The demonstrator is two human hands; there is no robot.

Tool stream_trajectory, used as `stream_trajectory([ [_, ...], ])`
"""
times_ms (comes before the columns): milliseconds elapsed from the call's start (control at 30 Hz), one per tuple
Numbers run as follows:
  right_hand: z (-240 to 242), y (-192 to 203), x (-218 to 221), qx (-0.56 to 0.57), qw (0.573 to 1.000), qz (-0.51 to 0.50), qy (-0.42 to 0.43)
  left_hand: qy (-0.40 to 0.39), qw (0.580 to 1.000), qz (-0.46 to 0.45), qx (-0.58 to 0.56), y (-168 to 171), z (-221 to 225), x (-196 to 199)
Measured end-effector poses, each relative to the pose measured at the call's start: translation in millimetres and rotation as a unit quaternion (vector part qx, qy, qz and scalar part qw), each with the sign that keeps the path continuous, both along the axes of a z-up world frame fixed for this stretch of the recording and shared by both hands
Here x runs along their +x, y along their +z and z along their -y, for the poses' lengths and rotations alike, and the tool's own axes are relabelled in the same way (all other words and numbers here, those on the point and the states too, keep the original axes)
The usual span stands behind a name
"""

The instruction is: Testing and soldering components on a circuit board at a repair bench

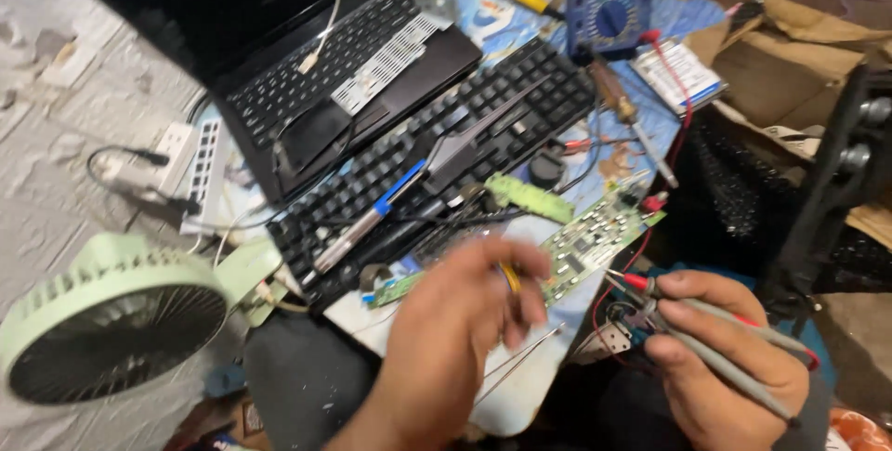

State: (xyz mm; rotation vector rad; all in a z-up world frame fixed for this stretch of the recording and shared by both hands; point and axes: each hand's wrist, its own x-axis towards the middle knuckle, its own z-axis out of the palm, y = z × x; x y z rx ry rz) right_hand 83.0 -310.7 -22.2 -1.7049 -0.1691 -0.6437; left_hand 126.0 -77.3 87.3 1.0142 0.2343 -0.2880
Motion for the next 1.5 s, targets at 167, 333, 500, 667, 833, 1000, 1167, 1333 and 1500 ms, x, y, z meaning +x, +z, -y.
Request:
stream_trajectory([
  [167,9,-19,7,0.096,0.992,-0.042,-0.065,-0.083,0.956,0.117,0.257,75,48,103],
  [333,15,-3,0,0.135,0.987,-0.037,-0.072,-0.07,0.627,0.458,0.626,-3,79,249],
  [500,36,-17,-3,0.16,0.986,-0.048,0.01,-0.155,0.464,0.494,0.719,-49,93,333],
  [667,69,-58,-13,0.146,0.974,-0.14,0.098,-0.174,0.334,0.537,0.755,-55,110,367],
  [833,112,-97,-17,0.225,0.887,-0.273,0.296,-0.204,0.272,0.535,0.774,-59,118,382],
  [1000,94,-66,-11,0.186,0.914,-0.198,0.303,-0.203,0.257,0.528,0.783,-74,127,391],
  [1167,74,-45,-14,0.182,0.946,-0.139,0.229,-0.198,0.268,0.514,0.79,-79,128,393],
  [1333,61,-40,-13,0.145,0.969,-0.151,0.131,-0.188,0.295,0.545,0.762,-72,121,388],
  [1500,53,-12,-10,0.061,0.989,-0.137,0.003,-0.209,0.51,0.389,0.738,3,125,275],
])
